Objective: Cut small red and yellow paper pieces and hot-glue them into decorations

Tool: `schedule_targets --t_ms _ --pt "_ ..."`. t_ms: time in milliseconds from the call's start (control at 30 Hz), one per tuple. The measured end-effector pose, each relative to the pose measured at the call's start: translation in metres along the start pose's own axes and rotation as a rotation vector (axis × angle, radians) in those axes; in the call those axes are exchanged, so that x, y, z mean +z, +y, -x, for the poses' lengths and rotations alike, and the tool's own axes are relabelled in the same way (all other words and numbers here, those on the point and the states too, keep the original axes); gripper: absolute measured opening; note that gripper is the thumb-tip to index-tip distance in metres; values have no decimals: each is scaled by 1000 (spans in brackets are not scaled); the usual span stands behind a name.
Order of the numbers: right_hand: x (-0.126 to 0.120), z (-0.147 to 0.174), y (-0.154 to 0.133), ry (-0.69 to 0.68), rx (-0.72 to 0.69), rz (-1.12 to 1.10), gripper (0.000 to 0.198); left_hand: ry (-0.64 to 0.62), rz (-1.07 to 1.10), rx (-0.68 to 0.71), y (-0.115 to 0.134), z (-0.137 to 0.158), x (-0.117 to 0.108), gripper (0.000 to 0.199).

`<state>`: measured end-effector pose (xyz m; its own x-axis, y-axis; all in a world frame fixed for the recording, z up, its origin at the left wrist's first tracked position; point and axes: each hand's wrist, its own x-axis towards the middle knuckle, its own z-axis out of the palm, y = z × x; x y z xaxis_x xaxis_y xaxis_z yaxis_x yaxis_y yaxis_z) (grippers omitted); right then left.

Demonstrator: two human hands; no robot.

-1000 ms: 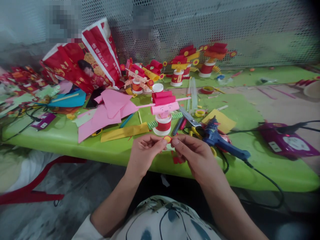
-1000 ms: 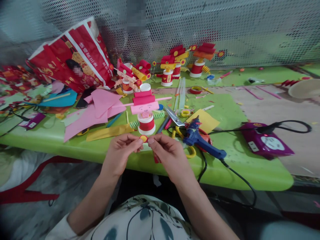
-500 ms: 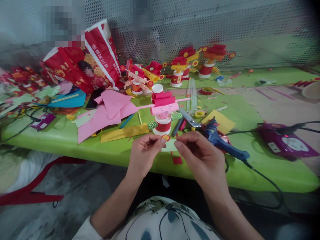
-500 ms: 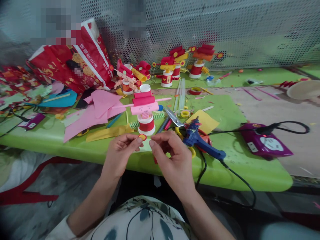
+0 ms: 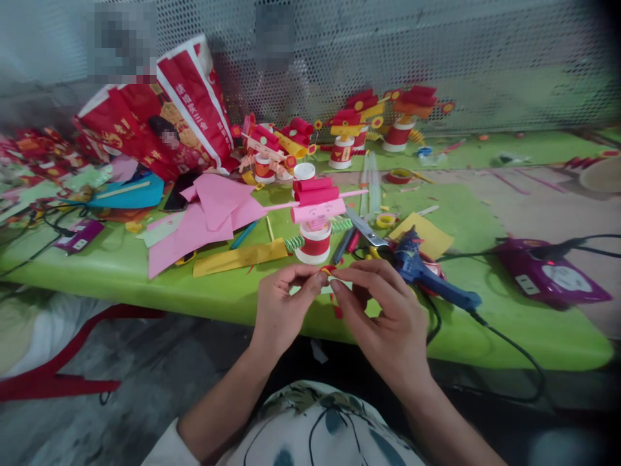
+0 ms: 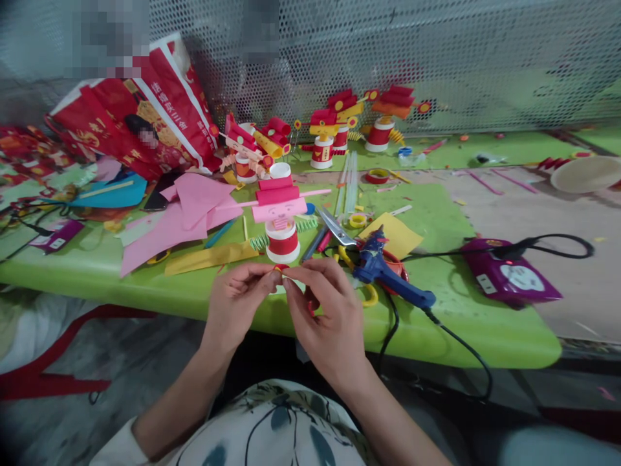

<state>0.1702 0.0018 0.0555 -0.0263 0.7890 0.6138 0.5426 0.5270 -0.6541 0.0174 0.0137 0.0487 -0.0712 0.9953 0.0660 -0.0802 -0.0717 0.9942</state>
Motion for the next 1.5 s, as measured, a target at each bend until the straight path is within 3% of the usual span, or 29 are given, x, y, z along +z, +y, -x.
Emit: schedule_targets --t_ms 300,467,633,767,867,933,1067,1300,1500 --pt "1 6 8 74 -347 306 29 -30 276 -44 -5 -3 8 13" --pt "-9 9 11 53 -449 443 33 -79 431 -97 -12 -4 12 14" --pt "-21 14 4 17 -463 394 40 -70 547 -123 -9 -7 20 19" --pt "-40 19 10 107 -415 384 38 -125 579 -108 -7 -11 27 17" --pt "-62 18 31 209 -230 596 29 -137 605 -108 -8 -12 30 16" --pt "-77 18 50 110 -83 748 24 -129 609 -101 -11 -11 31 17" --pt "-96 21 72 -116 7 876 28 -96 581 -67 -18 -10 34 19" --pt "-89 13 74 -203 102 983 33 -98 547 -88 -18 -11 40 20" --pt "-88 8 81 -294 112 966 49 -112 587 -108 -11 -15 43 18"
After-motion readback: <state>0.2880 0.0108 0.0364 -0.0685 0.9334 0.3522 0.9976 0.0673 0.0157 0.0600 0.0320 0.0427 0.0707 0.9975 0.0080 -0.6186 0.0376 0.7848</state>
